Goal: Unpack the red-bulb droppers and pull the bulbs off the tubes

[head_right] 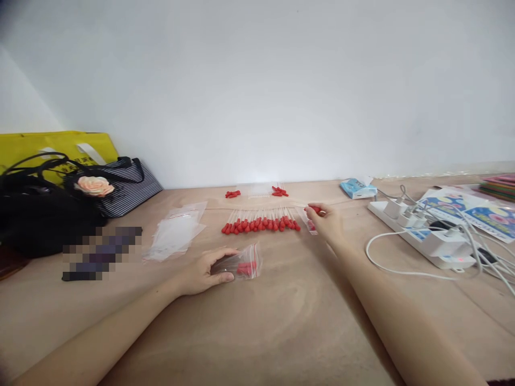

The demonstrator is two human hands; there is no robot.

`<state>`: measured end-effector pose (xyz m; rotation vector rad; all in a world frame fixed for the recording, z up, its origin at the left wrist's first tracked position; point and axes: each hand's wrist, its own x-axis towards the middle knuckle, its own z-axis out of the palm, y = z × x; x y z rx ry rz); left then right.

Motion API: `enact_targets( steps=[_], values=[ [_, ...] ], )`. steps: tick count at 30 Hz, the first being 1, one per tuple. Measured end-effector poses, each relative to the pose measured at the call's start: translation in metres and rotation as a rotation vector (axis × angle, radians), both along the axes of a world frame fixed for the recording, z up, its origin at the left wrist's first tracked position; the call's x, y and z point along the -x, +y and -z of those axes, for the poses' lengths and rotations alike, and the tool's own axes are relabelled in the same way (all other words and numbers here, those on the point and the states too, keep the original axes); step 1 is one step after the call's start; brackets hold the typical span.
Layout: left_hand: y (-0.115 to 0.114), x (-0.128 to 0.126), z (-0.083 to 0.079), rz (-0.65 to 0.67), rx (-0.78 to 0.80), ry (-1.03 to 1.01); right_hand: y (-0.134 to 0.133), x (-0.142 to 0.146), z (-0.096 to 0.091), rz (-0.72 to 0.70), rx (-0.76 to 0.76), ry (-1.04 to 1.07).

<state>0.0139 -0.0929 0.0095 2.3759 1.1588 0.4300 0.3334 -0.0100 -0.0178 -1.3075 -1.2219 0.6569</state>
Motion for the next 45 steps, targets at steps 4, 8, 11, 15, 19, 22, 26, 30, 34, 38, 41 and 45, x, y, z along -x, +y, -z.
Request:
enact_targets(
  steps=[4, 8, 11, 15, 19, 22, 26, 30, 34, 38, 41, 45],
  values=[
    [0.0, 0.0, 0.001, 0.004, -0.018, -0.007, 0.005, 0.015, 0.014, 0.093, -0.184, -0.519],
    [0.0, 0.0, 0.002, -0.003, -0.019, -0.001, 0.009, 0.022, 0.021, 0.01, -0.236, -0.735],
    [0.0, 0.0, 0.002, -0.006, -0.019, 0.008, 0.009, 0.023, 0.021, -0.035, -0.223, -0.783],
    [0.0, 0.0, 0.001, -0.005, -0.015, 0.014, 0.006, 0.022, 0.018, -0.045, -0.167, -0.756],
    [-0.001, 0.0, 0.001, 0.009, -0.032, -0.008, -0.001, 0.023, 0.01, 0.017, -0.187, -0.676],
    [0.0, 0.001, 0.004, 0.029, -0.095, -0.058, -0.014, 0.03, 0.002, 0.072, -0.264, -0.534],
    [0.002, 0.003, 0.007, 0.011, -0.098, -0.103, -0.04, 0.051, -0.01, -0.309, -0.236, -0.552],
    [0.0, 0.008, 0.005, 0.0, -0.056, -0.096, -0.061, 0.073, -0.014, -0.643, -0.23, -0.654],
    [-0.003, 0.011, 0.005, 0.024, -0.059, -0.033, -0.066, 0.088, -0.01, -0.727, -0.219, -0.646],
    [-0.002, 0.01, 0.007, 0.036, -0.048, -0.007, -0.066, 0.099, -0.005, -0.752, -0.204, -0.69],
    [-0.001, 0.009, 0.004, 0.07, -0.022, 0.033, -0.068, 0.105, -0.006, -0.762, -0.178, -0.763],
    [-0.001, 0.011, -0.004, 0.158, 0.029, 0.164, -0.07, 0.103, -0.011, -0.73, -0.156, -0.774]
  ],
)
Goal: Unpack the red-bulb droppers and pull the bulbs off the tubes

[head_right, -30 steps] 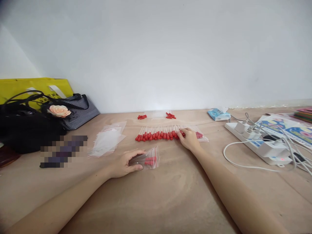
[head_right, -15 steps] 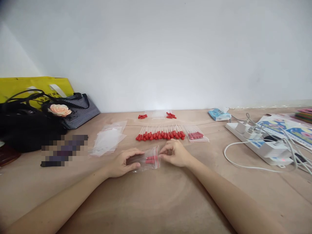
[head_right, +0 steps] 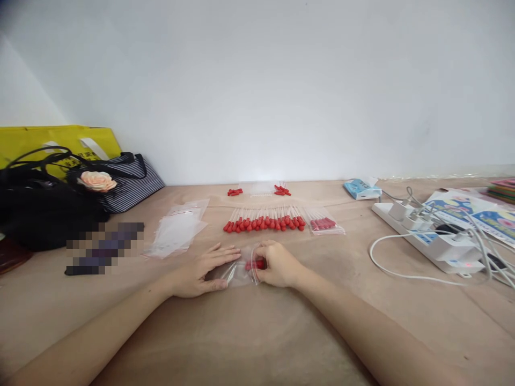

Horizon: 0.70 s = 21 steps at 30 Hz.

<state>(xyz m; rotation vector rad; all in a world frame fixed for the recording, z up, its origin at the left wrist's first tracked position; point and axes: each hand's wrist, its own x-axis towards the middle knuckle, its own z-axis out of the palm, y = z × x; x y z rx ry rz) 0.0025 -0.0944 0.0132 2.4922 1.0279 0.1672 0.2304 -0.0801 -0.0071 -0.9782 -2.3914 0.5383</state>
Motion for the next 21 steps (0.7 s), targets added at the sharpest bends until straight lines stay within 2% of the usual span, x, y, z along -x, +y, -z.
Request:
enact_targets(
  steps=[5, 11, 18, 21],
  values=[
    [-0.002, 0.002, -0.004, 0.032, 0.009, 0.08, 0.0, -0.014, -0.006, -0.011, 0.057, 0.018],
    [-0.001, 0.001, -0.004, 0.02, 0.003, 0.094, 0.005, -0.021, -0.002, -0.091, 0.299, 0.094],
    [0.0, 0.004, -0.003, -0.004, 0.003, 0.077, 0.019, -0.044, 0.001, -0.024, 0.502, 0.461],
    [0.001, 0.005, -0.001, 0.011, -0.01, 0.061, 0.028, -0.06, -0.004, 0.085, 0.463, 0.616]
  ],
)
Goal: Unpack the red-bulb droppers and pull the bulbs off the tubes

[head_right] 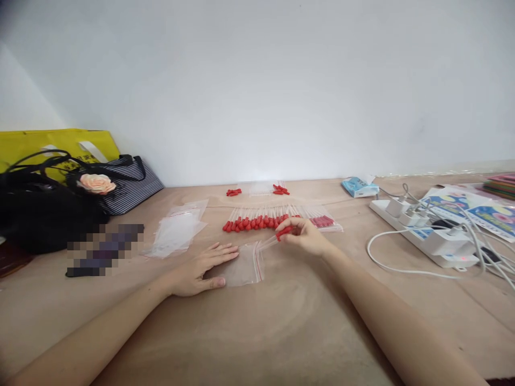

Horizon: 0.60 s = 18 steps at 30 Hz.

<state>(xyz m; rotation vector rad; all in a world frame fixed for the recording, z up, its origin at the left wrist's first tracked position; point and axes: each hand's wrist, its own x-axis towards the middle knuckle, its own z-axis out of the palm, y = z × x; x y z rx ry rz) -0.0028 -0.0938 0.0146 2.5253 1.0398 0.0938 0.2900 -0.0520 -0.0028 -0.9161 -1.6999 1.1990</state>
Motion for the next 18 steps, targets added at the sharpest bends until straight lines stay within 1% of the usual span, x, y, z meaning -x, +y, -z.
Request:
enact_targets(
  steps=[2, 5, 7, 8, 9, 10, 11, 12, 14, 16, 18],
  values=[
    [0.0, 0.001, 0.001, 0.0, 0.0, -0.009, 0.005, -0.007, -0.003, 0.177, -0.068, 0.105],
    [0.001, 0.002, 0.003, -0.024, 0.022, -0.062, 0.005, -0.004, -0.006, 0.448, -0.238, 0.239],
    [0.002, 0.0, 0.004, -0.082, 0.02, -0.157, -0.001, 0.007, -0.007, 0.561, -0.392, 0.208],
    [0.003, -0.003, 0.004, -0.132, 0.007, -0.23, -0.007, 0.014, -0.007, 0.576, -0.48, 0.149],
    [0.003, -0.006, 0.005, -0.196, -0.001, -0.314, -0.013, 0.022, -0.007, 0.576, -0.586, 0.078],
    [0.003, -0.011, 0.004, -0.27, 0.011, -0.405, -0.019, 0.031, -0.006, 0.542, -0.684, -0.008],
    [0.003, -0.018, 0.004, -0.348, 0.061, -0.497, -0.026, 0.039, -0.005, 0.481, -0.768, -0.093],
    [0.002, -0.025, 0.003, -0.426, 0.153, -0.583, -0.032, 0.048, -0.003, 0.41, -0.845, -0.148],
    [-0.002, -0.04, 0.001, -0.55, 0.43, -0.735, -0.042, 0.063, 0.001, 0.26, -0.983, -0.235],
    [-0.005, -0.052, -0.001, -0.612, 0.665, -0.867, -0.048, 0.074, 0.004, 0.138, -1.111, -0.32],
    [-0.006, -0.058, -0.003, -0.643, 0.782, -0.953, -0.049, 0.078, 0.006, 0.039, -1.169, -0.396]
  ],
)
